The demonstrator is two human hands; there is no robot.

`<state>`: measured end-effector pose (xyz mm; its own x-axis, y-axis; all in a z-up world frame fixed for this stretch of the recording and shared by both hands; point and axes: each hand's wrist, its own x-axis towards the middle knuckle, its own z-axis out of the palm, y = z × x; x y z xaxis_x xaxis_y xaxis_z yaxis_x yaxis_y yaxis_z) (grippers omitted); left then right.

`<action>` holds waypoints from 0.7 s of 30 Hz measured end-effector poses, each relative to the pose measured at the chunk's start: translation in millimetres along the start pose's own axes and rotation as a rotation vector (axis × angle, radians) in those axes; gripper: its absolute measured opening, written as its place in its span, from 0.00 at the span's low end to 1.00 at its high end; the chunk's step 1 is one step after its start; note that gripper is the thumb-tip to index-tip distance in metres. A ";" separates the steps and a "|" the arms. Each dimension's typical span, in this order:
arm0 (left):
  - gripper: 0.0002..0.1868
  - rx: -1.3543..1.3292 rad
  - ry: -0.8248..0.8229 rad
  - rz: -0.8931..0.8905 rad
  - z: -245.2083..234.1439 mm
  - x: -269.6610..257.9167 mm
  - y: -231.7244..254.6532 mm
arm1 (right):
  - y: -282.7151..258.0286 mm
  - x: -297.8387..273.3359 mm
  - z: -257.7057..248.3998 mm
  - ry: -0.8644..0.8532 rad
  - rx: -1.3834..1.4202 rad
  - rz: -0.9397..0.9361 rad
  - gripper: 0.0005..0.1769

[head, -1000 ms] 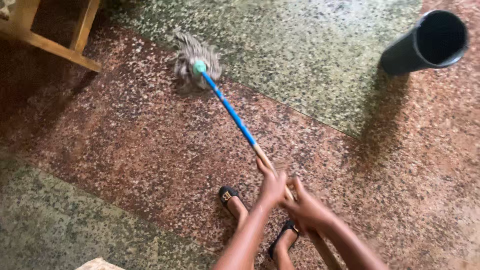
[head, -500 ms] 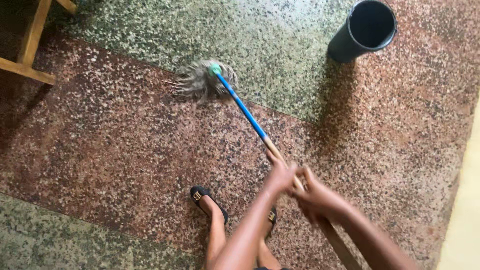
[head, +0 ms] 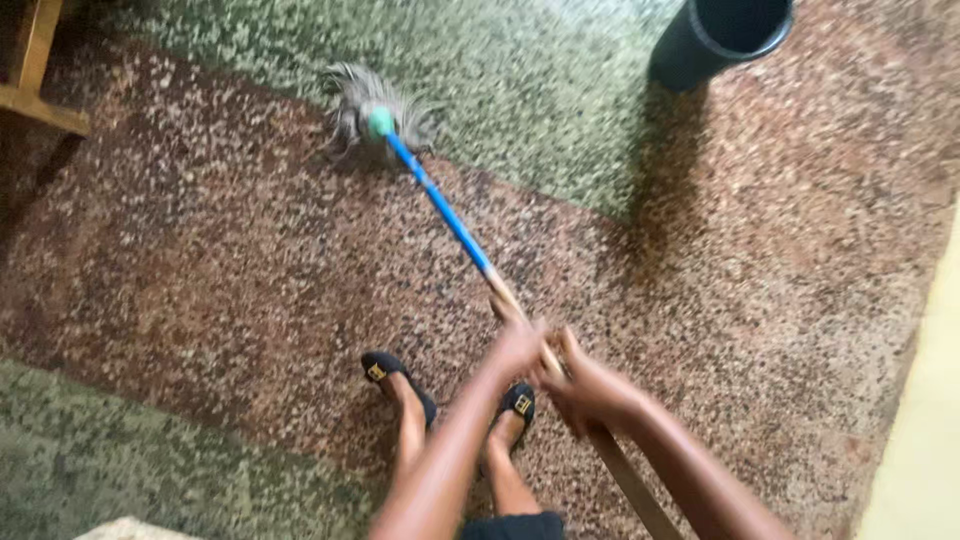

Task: The person mops the floor by dipping a mop into a bucket of water, wringing it out by hand, and then pushing it across the surface. They navigate around furniture while mopping several sections of the floor.

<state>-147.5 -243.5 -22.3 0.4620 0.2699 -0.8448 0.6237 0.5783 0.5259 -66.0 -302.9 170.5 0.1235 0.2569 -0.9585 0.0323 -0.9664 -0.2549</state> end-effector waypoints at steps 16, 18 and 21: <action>0.61 0.192 -0.062 0.132 63.7 -22.2 26.7 | 24.9 -36.4 -27.4 0.154 0.007 0.099 0.38; 0.60 0.096 0.033 0.213 37.3 3.0 44.6 | -5.7 -14.7 -29.3 0.134 -0.016 -0.014 0.39; 0.58 0.233 0.158 0.237 -2.1 19.7 52.6 | -31.4 13.3 -18.4 0.088 0.040 -0.057 0.43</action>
<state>-107.0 -206.2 -11.5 0.5191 0.5014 -0.6922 0.6467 0.2992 0.7017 -47.1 -269.1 168.1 0.2093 0.3090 -0.9278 0.0021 -0.9489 -0.3156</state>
